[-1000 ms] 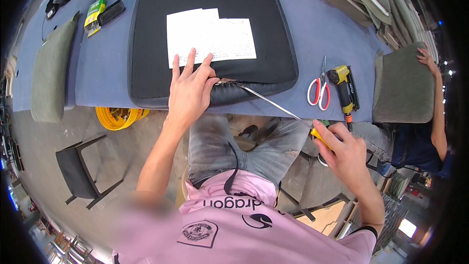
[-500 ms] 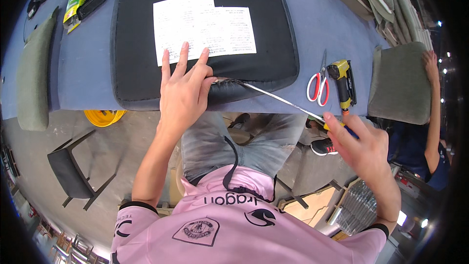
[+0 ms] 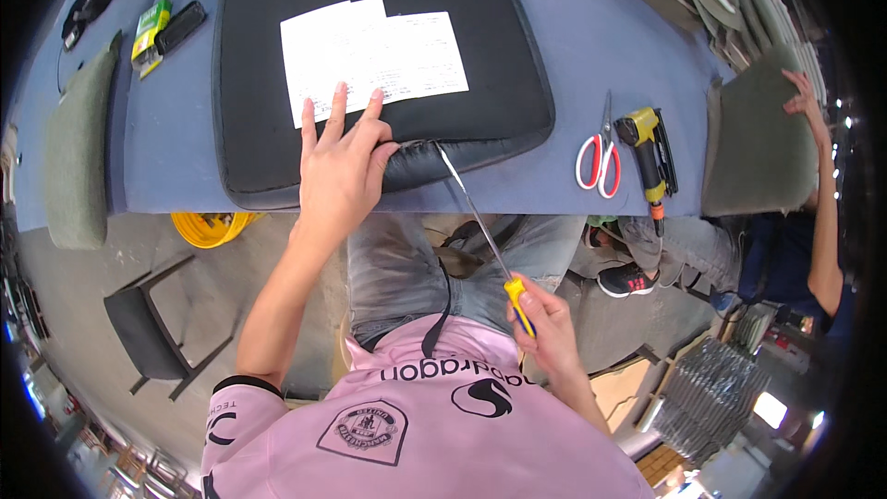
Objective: The person uses a screwdriver to pry open the seam of a black cushion and then uses a staple gun to secure the fabric. The person repeatedly pries and staples the same area of the cushion.
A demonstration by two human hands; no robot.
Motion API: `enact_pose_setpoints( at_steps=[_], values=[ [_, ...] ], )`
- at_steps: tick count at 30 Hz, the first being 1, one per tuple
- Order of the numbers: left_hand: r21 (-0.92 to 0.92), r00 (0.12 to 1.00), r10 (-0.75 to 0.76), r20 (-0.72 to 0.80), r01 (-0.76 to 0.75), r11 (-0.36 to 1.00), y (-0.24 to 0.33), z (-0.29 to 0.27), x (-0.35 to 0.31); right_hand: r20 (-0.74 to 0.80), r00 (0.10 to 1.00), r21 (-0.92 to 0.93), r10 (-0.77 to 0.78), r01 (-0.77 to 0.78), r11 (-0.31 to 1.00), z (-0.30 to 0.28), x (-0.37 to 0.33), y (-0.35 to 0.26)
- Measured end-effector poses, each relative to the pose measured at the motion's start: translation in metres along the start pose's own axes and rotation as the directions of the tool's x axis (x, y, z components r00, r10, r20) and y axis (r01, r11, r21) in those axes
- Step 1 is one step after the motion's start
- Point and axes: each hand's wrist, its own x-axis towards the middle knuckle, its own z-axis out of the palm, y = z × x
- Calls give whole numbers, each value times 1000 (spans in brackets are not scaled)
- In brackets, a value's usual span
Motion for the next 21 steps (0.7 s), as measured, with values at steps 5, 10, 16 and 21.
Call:
enact_pose_setpoints(
  at_steps=[5,10,16,21],
  values=[
    [-21,997,-49,-56,48,999,15,2,10,316,600,-820,-735,562,107,-3,-2,-60],
    [-87,997,-44,-59,38,995,26,17,22,468,573,-873,-673,419,-251,-21,-8,-109],
    [-83,996,-56,-73,50,995,23,19,20,666,539,-740,-515,391,-548,-16,-5,-182],
    [-71,995,-68,-76,62,996,24,17,22,773,508,-594,-380,370,-714,1,-3,-236]
  ],
)
